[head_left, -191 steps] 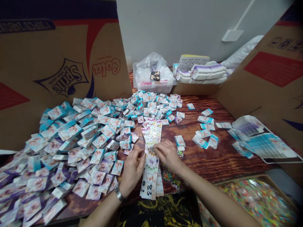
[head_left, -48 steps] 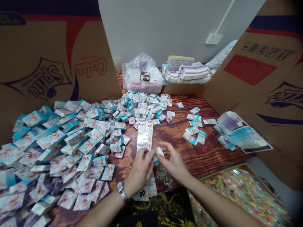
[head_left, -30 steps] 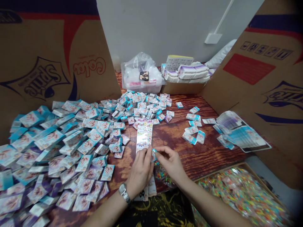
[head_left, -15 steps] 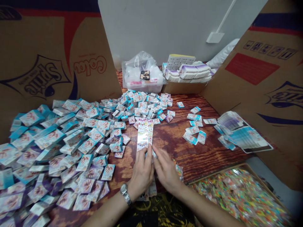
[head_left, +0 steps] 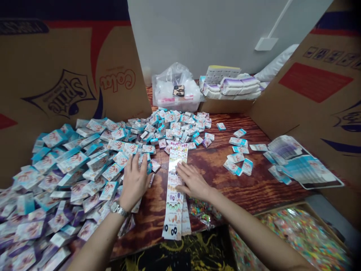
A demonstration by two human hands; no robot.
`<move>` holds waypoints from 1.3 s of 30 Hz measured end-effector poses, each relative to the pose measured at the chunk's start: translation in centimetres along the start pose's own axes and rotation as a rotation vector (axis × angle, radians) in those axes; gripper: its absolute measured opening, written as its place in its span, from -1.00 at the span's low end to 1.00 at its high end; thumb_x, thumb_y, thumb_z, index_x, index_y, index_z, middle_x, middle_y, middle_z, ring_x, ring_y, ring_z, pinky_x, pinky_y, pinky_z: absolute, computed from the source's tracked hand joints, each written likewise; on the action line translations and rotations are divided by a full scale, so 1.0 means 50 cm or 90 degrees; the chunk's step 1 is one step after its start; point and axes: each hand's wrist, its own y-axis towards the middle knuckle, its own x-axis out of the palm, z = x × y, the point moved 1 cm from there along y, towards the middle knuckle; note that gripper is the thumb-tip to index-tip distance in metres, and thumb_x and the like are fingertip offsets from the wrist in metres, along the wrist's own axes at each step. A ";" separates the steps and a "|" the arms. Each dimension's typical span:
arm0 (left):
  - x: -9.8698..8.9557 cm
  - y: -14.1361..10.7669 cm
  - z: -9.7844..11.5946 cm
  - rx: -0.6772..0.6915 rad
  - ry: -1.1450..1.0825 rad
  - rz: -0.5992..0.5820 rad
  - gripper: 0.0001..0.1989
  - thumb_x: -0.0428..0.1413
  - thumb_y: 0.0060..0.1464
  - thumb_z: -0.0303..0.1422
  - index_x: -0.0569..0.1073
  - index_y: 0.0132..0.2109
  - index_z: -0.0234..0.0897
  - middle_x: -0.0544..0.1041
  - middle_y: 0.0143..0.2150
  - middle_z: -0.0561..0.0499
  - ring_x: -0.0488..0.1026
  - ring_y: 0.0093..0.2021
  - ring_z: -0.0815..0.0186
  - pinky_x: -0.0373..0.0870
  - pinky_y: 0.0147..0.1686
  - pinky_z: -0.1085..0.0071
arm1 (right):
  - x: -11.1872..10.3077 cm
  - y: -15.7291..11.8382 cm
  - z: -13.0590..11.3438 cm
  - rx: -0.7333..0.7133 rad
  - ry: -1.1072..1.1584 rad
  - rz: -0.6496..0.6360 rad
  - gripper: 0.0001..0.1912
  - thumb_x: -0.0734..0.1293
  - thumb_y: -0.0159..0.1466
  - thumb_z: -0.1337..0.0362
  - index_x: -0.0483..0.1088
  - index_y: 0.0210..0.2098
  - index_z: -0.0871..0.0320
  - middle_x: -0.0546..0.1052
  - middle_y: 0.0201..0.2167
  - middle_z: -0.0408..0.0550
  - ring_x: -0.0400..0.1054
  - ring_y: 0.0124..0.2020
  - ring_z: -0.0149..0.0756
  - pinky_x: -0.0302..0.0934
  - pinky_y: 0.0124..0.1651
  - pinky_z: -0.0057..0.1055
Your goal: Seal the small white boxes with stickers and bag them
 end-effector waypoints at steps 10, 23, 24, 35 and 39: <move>0.057 -0.068 0.089 -0.012 -0.202 -0.112 -0.55 -0.07 0.20 -0.40 0.14 0.22 -0.30 0.39 0.06 -0.18 0.34 0.04 0.11 0.29 0.04 0.06 | 0.035 -0.009 -0.012 -0.027 -0.051 -0.022 -0.30 0.29 0.23 0.02 0.06 0.26 0.17 0.18 0.25 0.12 -0.03 0.28 0.01 -0.11 0.25 0.07; 0.127 -0.045 0.116 -0.166 -0.346 -0.079 -0.52 0.03 0.04 -0.49 0.22 0.14 -0.35 0.48 -0.16 -0.11 0.44 -0.14 0.19 0.38 -0.09 0.15 | 0.042 -0.008 -0.011 -0.027 -0.028 0.029 -0.31 0.30 0.24 0.08 0.05 0.27 0.16 0.24 0.21 0.14 0.02 0.25 -0.02 0.01 0.21 0.01; 0.128 -0.044 0.116 -0.175 -0.347 -0.064 -0.50 0.05 0.02 -0.49 0.22 0.14 -0.35 0.47 -0.12 -0.13 0.43 -0.10 0.18 0.37 -0.07 0.14 | 0.044 -0.008 -0.011 -0.023 -0.028 0.032 -0.31 0.30 0.24 0.08 0.05 0.27 0.17 0.23 0.22 0.15 0.02 0.25 -0.02 0.01 0.21 0.01; 0.139 -0.040 0.117 -0.179 -0.332 -0.078 -0.56 0.06 0.01 -0.49 0.25 0.08 -0.36 0.47 -0.21 -0.08 0.44 -0.18 0.20 0.40 -0.14 0.19 | 0.039 -0.013 -0.013 0.012 -0.054 0.060 -0.40 0.33 0.20 0.08 0.23 0.17 0.18 0.30 0.17 0.10 0.06 0.22 0.04 -0.07 0.23 0.06; 0.139 -0.039 0.120 -0.150 -0.323 -0.089 -0.58 0.03 0.03 -0.51 0.24 0.07 -0.36 0.44 -0.35 0.02 0.42 -0.28 0.25 0.40 -0.18 0.23 | 0.032 0.007 -0.006 0.027 -0.077 0.008 -0.37 0.31 0.23 0.11 0.12 0.24 0.16 0.17 0.26 0.10 -0.08 0.28 0.10 -0.14 0.21 0.20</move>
